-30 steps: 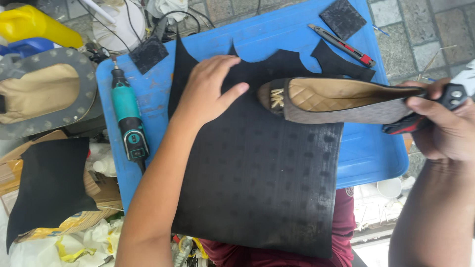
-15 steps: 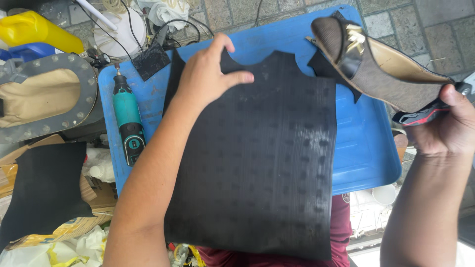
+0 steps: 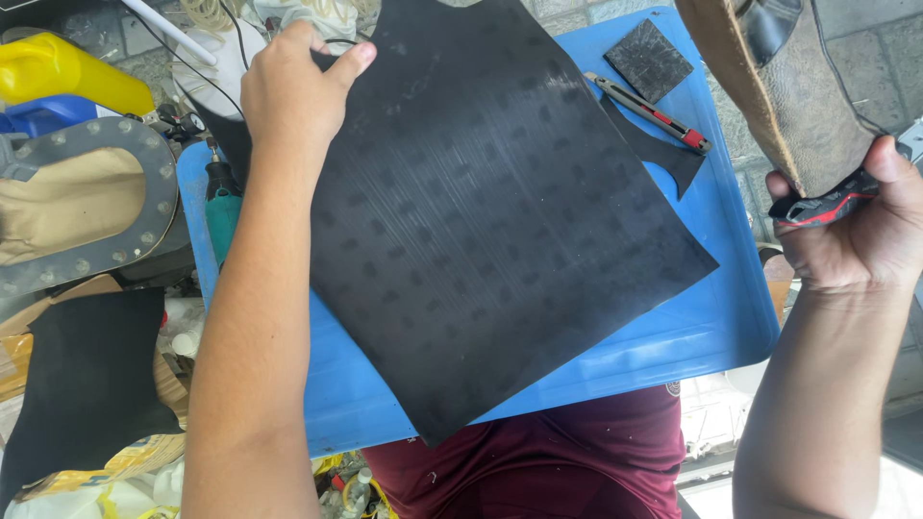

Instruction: The person uses a utility knife to cut a piece of black material on a blue workbench. They periodically place a shoe on the material to check fit and alignment, then continue cutting along the edge to shape the material.

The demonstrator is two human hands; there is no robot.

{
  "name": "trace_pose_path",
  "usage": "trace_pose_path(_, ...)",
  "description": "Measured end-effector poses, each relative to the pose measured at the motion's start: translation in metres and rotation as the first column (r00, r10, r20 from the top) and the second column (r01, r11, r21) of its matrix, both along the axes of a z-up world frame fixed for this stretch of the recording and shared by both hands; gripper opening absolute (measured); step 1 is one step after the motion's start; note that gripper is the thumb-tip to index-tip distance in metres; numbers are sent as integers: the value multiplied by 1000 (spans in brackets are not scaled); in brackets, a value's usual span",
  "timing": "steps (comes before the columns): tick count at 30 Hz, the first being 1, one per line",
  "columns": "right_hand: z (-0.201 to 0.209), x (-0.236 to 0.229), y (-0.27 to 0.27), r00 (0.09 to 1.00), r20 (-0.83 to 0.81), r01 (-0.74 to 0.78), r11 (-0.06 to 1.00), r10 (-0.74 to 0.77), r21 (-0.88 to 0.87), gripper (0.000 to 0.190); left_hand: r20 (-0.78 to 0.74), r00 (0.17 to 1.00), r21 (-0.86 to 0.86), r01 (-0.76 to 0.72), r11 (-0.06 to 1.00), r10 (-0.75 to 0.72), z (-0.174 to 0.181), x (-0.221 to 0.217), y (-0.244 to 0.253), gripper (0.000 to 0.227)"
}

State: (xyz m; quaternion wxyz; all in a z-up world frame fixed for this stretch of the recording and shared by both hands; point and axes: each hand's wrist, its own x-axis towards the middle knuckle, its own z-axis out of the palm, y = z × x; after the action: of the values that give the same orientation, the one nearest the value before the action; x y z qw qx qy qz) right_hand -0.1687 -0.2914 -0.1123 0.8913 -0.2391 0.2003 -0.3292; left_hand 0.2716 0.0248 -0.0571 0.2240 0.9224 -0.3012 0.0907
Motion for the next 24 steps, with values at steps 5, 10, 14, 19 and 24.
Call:
trace_pose_path(5, 0, 3, 11, 998, -26, 58, 997, -57, 55, 34, -8, 986, 185, -161, 970, 165, 9, -18, 35, 57)
trace_pose_path(10, 2, 10, 17, 1000, -27, -14, 1000, 15, 26, 36, 45, 961, 361, -269, 893, 272, 16, -50, 64, 66)
trace_pose_path(14, 6, 20, 25, 1000, 2, 12, 997, -13, 80, 41, 96, 963, 427, -269, 863, 252, 22, -75, 68, 72)
trace_pose_path(19, 13, 45, 34, 991, -46, -124, 991, 126, 49, 43, 133, 990, 157, 15, 987, -37, 24, -113, 61, 71)
trace_pose_path(24, 20, 68, 58, 972, -63, -219, 969, 227, 115, 39, -492, 519, -793, 65, 606, -699, 8, -179, 13, 111)
